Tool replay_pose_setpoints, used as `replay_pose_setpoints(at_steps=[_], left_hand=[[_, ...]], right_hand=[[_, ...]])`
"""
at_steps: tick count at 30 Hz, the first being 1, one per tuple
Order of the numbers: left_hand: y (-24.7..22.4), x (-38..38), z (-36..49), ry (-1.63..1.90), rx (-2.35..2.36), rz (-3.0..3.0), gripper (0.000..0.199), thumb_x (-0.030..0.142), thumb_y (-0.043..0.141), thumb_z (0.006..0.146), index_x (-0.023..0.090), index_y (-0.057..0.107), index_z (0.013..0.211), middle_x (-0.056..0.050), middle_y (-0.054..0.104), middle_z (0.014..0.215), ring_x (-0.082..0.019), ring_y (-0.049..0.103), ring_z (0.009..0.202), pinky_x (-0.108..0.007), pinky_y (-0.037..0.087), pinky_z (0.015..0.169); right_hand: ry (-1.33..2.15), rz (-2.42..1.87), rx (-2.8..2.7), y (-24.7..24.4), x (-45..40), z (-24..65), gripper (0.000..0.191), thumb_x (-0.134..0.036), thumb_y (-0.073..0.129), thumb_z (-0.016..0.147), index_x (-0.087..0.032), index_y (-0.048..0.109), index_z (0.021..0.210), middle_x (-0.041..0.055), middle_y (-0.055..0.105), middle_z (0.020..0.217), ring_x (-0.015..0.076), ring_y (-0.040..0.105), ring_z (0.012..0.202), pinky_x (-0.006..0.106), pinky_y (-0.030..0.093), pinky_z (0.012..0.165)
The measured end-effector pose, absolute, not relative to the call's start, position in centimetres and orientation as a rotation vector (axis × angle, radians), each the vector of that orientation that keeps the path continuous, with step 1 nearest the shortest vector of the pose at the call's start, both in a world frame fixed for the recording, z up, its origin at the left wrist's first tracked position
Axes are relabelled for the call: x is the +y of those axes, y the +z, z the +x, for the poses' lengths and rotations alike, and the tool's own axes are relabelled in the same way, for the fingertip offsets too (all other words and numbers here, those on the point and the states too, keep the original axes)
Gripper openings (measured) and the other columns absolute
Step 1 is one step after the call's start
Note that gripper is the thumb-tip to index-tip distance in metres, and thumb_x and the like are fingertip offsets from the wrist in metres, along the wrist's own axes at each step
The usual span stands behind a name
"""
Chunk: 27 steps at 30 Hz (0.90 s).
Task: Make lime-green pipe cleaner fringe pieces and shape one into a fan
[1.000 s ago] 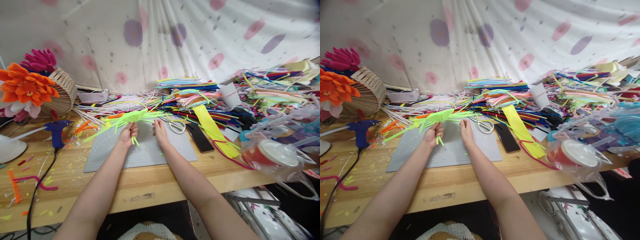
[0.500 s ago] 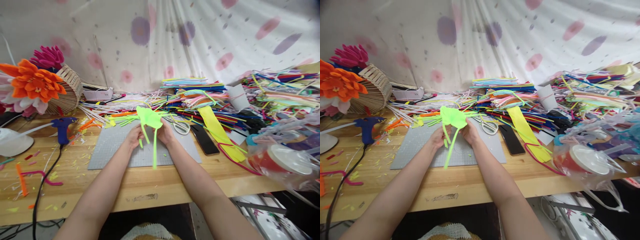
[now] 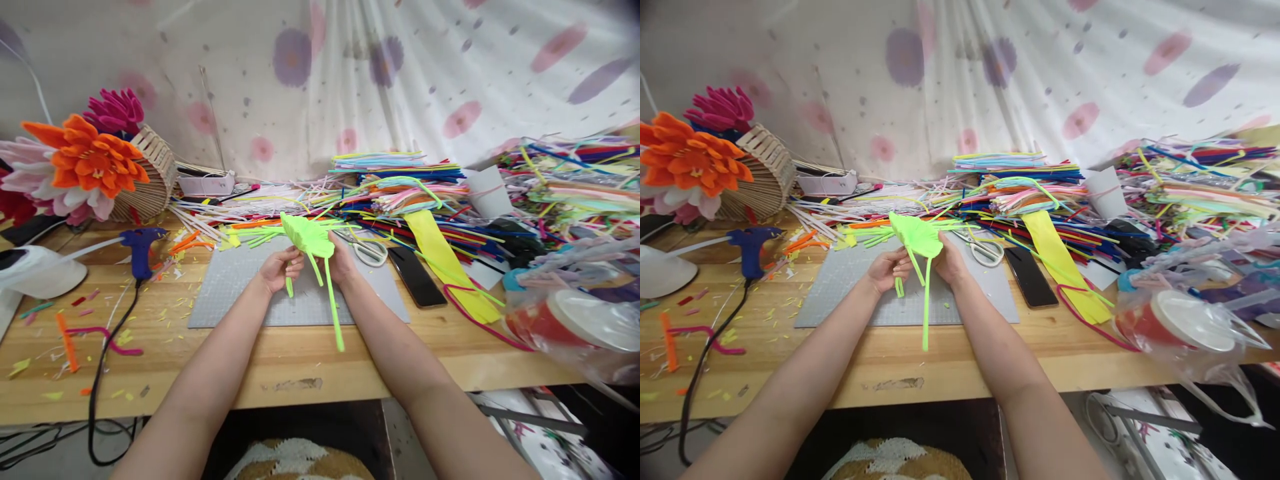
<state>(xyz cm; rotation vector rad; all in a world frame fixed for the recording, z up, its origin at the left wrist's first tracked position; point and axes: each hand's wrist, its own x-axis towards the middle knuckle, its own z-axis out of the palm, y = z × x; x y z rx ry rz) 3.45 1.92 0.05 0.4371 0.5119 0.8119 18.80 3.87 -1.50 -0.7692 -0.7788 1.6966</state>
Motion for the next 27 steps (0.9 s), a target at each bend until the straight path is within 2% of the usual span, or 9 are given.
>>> replay_pose_setpoints(at_steps=[3, 5, 8, 14, 18, 22, 27], left_hand=[[0.1, 1.7, 3.4, 0.902, 0.503, 0.336, 0.019, 0.007, 0.044, 0.079, 0.014, 0.041, 0.061, 0.006, 0.028, 0.051, -0.002, 0.027, 0.037, -0.011, 0.024, 0.033], [0.0, 1.8, 3.3, 1.049, 0.477, 0.275, 0.022, 0.010, 0.044, 0.081, 0.015, 0.040, 0.060, 0.006, 0.026, 0.051, -0.002, 0.025, 0.037, -0.011, 0.021, 0.033], [-0.2, 2.3, 3.0, 1.273, 0.459, 0.231, 0.017, 0.014, 0.045, 0.084, 0.016, 0.047, 0.067, 0.007, 0.023, 0.051, -0.003, 0.021, 0.037, -0.012, 0.016, 0.032], [-0.4, 2.8, 2.6, 1.371, 0.580, 0.158, 0.019, 0.015, 0.042, 0.086, 0.016, 0.050, 0.068, 0.008, 0.019, 0.046, -0.003, 0.018, 0.034, -0.013, 0.014, 0.031], [-0.5, 2.5, 2.9, 1.356, 0.612, 0.159, 0.017, 0.013, 0.045, 0.082, 0.016, 0.048, 0.066, 0.009, 0.016, 0.042, -0.003, 0.016, 0.032, -0.014, 0.014, 0.029], [-0.4, 2.3, 3.5, 1.382, 0.720, 0.298, 0.016, 0.011, 0.054, 0.074, 0.016, 0.045, 0.063, 0.011, 0.015, 0.040, -0.002, 0.012, 0.031, -0.013, 0.010, 0.029], [-0.2, 1.8, 4.3, 1.447, 0.884, 0.532, 0.023, 0.017, 0.065, 0.063, 0.016, 0.042, 0.060, 0.012, 0.020, 0.040, -0.001, 0.015, 0.032, -0.014, 0.009, 0.031]], right_hand=[[1.743, -0.718, -0.782, -1.5, 4.2, 18.7, 0.040, -0.057, 0.043, 0.080, -0.021, 0.058, 0.086, 0.0009, 0.062, 0.069, 0.0130, 0.051, 0.056, 0.025, 0.037, 0.049], [1.781, -0.685, -0.785, -1.5, 4.4, 18.7, 0.045, -0.061, 0.040, 0.080, -0.020, 0.058, 0.086, 0.0006, 0.061, 0.067, 0.0119, 0.051, 0.055, 0.024, 0.037, 0.048], [1.815, -0.686, -0.826, -1.4, 4.3, 18.9, 0.049, -0.062, 0.039, 0.079, -0.020, 0.059, 0.092, 0.0010, 0.060, 0.067, 0.0109, 0.051, 0.055, 0.022, 0.038, 0.049], [1.793, -0.741, -0.938, -1.4, 4.0, 18.5, 0.039, -0.052, 0.047, 0.079, -0.019, 0.060, 0.094, 0.0009, 0.061, 0.070, 0.0093, 0.051, 0.056, 0.021, 0.038, 0.049], [1.762, -0.796, -1.064, -1.8, 4.0, 18.1, 0.032, -0.043, 0.053, 0.076, -0.018, 0.061, 0.094, 0.0005, 0.062, 0.072, 0.0081, 0.052, 0.057, 0.020, 0.038, 0.049], [1.746, -0.776, -1.090, -2.1, 4.0, 18.0, 0.034, -0.044, 0.057, 0.073, -0.018, 0.062, 0.093, 0.0006, 0.062, 0.073, 0.0084, 0.053, 0.059, 0.019, 0.039, 0.049], [1.752, -0.798, -1.005, -1.8, 4.0, 18.1, 0.030, -0.045, 0.058, 0.071, -0.019, 0.061, 0.086, -0.0009, 0.061, 0.066, 0.0094, 0.054, 0.054, 0.020, 0.038, 0.046]])
